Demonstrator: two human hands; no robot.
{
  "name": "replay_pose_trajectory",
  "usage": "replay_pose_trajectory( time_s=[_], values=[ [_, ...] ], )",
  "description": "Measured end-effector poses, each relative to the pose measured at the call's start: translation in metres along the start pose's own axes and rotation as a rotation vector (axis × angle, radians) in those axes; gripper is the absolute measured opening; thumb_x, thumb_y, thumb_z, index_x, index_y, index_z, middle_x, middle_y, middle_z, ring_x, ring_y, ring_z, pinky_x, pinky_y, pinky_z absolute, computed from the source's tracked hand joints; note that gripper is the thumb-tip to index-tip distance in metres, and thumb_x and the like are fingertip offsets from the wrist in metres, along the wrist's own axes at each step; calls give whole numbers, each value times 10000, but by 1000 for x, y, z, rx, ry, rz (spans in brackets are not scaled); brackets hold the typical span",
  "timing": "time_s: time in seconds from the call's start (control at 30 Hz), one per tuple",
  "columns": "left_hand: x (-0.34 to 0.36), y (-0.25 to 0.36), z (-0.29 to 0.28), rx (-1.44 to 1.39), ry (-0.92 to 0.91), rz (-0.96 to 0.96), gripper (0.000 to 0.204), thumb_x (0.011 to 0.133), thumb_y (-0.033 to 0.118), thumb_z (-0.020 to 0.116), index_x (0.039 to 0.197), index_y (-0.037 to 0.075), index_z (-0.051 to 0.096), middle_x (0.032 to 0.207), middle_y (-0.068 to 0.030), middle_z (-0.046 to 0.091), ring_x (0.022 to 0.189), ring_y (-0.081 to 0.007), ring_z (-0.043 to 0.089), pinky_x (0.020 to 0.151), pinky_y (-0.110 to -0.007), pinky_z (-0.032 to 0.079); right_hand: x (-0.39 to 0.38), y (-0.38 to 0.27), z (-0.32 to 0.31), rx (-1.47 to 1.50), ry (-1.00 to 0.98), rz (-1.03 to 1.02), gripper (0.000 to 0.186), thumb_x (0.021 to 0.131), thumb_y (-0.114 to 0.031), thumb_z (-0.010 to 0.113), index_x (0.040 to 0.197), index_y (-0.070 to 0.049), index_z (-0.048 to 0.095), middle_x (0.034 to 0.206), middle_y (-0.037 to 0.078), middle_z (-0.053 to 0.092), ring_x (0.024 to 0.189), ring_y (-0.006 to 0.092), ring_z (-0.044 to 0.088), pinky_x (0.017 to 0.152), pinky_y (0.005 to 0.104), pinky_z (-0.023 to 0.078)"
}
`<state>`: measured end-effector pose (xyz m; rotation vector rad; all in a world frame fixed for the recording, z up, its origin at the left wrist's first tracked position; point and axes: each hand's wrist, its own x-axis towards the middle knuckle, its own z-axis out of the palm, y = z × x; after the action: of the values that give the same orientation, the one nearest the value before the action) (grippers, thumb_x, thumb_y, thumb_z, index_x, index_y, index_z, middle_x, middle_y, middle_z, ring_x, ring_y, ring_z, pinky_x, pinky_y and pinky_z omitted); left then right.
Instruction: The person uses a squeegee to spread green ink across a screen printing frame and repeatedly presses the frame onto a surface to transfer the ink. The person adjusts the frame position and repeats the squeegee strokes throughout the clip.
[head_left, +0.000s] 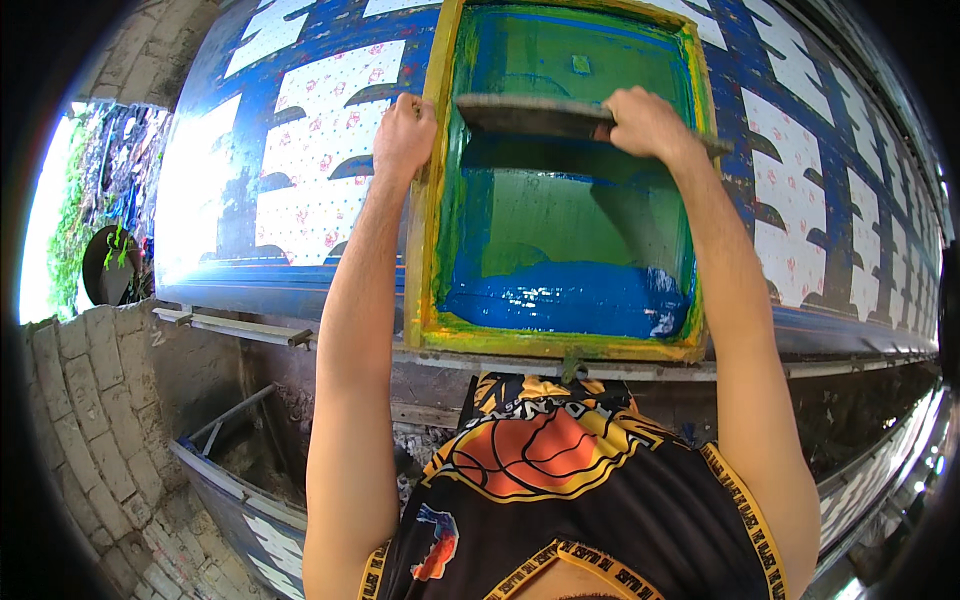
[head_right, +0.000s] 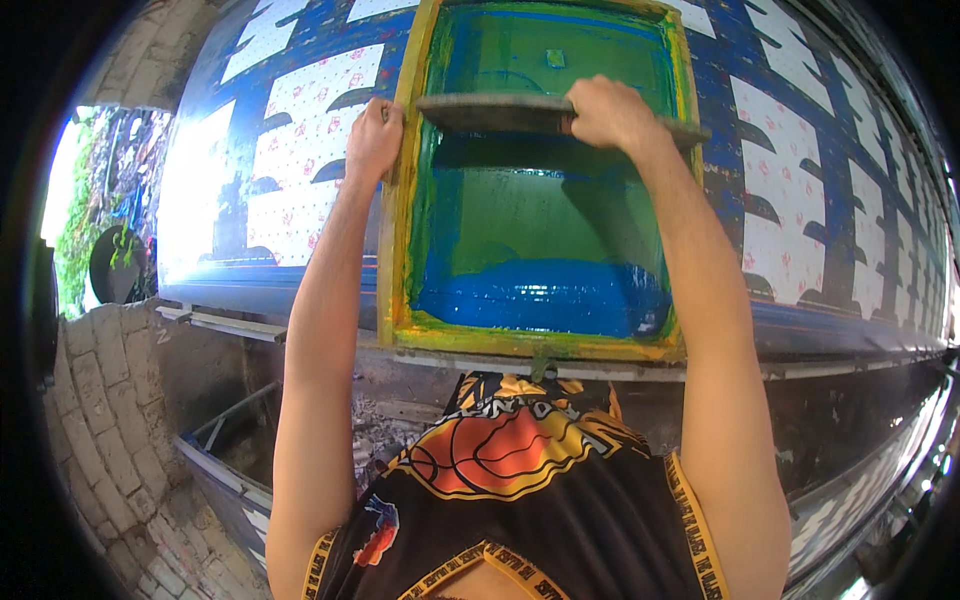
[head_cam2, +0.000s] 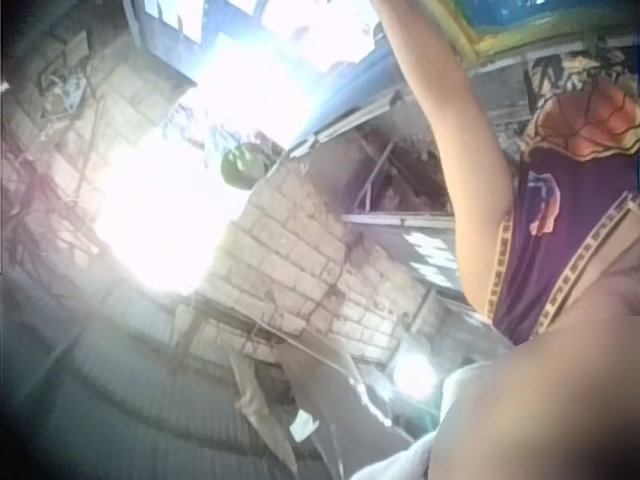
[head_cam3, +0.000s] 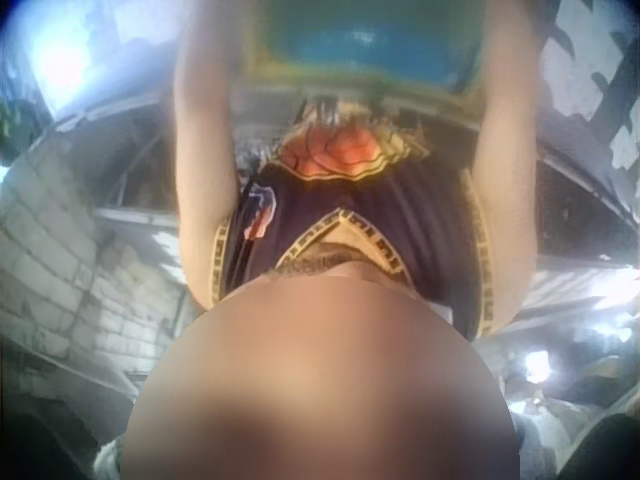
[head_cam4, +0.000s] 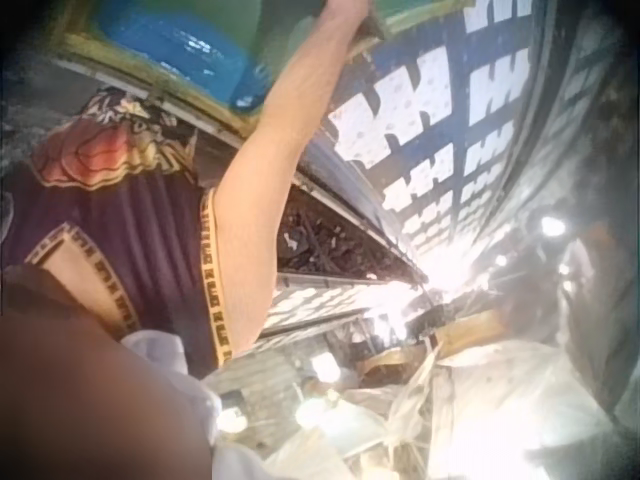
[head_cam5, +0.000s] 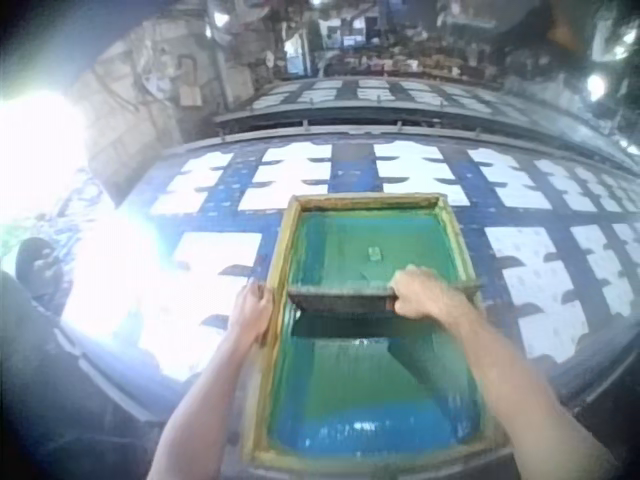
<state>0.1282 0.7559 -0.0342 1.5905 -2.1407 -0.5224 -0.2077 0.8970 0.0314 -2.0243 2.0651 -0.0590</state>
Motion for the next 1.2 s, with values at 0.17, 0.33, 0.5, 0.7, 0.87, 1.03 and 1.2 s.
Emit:
replay_pose_trajectory(
  time_s=[0.17, 0.33, 0.5, 0.7, 0.87, 1.03, 1.2],
  values=[
    [1, -1, 1, 10, -20, -14, 438, 1056, 397, 546, 1221, 16, 686, 1202, -290, 734, 1164, -477, 689, 1021, -554, 537, -115, -63, 27, -5, -69, 20, 297, 810, -19, 652, 1039, -110, 818, 1005, 198, 786, 971, 425, 751, 864, 544, 599],
    [0, -5, 5, 26, -24, 0, 460, 1054, 415, 537, 1258, 29, 679, 1234, -273, 729, 1171, -462, 695, 1028, -542, 544, -212, -120, 54, 20, -4, 60, 403, 790, -2, 686, 1152, -116, 821, 1064, 129, 801, 989, 333, 769, 855, 467, 628],
    [-2, -4, 3, 55, -20, 24, 494, 1051, 442, 535, 1294, 32, 666, 1234, -272, 729, 1174, -460, 696, 1028, -550, 542, -242, -138, 66, 33, 107, 68, 389, 767, 9, 718, 1124, -113, 812, 1033, 90, 785, 1031, 299, 757, 835, 455, 620],
    [-3, 1, -1, 69, -28, 16, 523, 1042, 475, 547, 1309, 37, 650, 1233, -275, 738, 1181, -471, 693, 1029, -555, 538, -245, -132, 59, 40, 156, 22, 242, 775, -31, 720, 992, -107, 795, 960, 111, 777, 906, 353, 766, 782, 476, 623],
    [1, -2, 5, 93, 4, 14, 506, 1037, 477, 575, 1288, 46, 661, 1216, -273, 745, 1163, -473, 699, 1013, -560, 541, -268, -144, 72, -3, -20, -17, 413, 730, -50, 785, 1138, -111, 773, 1112, 77, 772, 1087, 289, 747, 842, 464, 619],
    [5, -6, 7, 55, 33, 3, 435, 1024, 443, 639, 1201, 54, 715, 1188, -257, 755, 1167, -452, 700, 1012, -513, 542, -300, -152, 90, 135, 166, -140, 442, 777, -57, 779, 1212, -11, 715, 1260, 166, 731, 1194, 312, 715, 996, 450, 598],
    [3, -2, 4, 109, 45, -24, 459, 1027, 458, 642, 1242, 63, 731, 1201, -234, 763, 1175, -417, 708, 1016, -491, 533, -328, -115, 76, 578, 135, -183, 458, 928, -179, 783, 1345, -18, 686, 1424, 185, 677, 1293, 330, 675, 1101, 432, 548]
  ],
)
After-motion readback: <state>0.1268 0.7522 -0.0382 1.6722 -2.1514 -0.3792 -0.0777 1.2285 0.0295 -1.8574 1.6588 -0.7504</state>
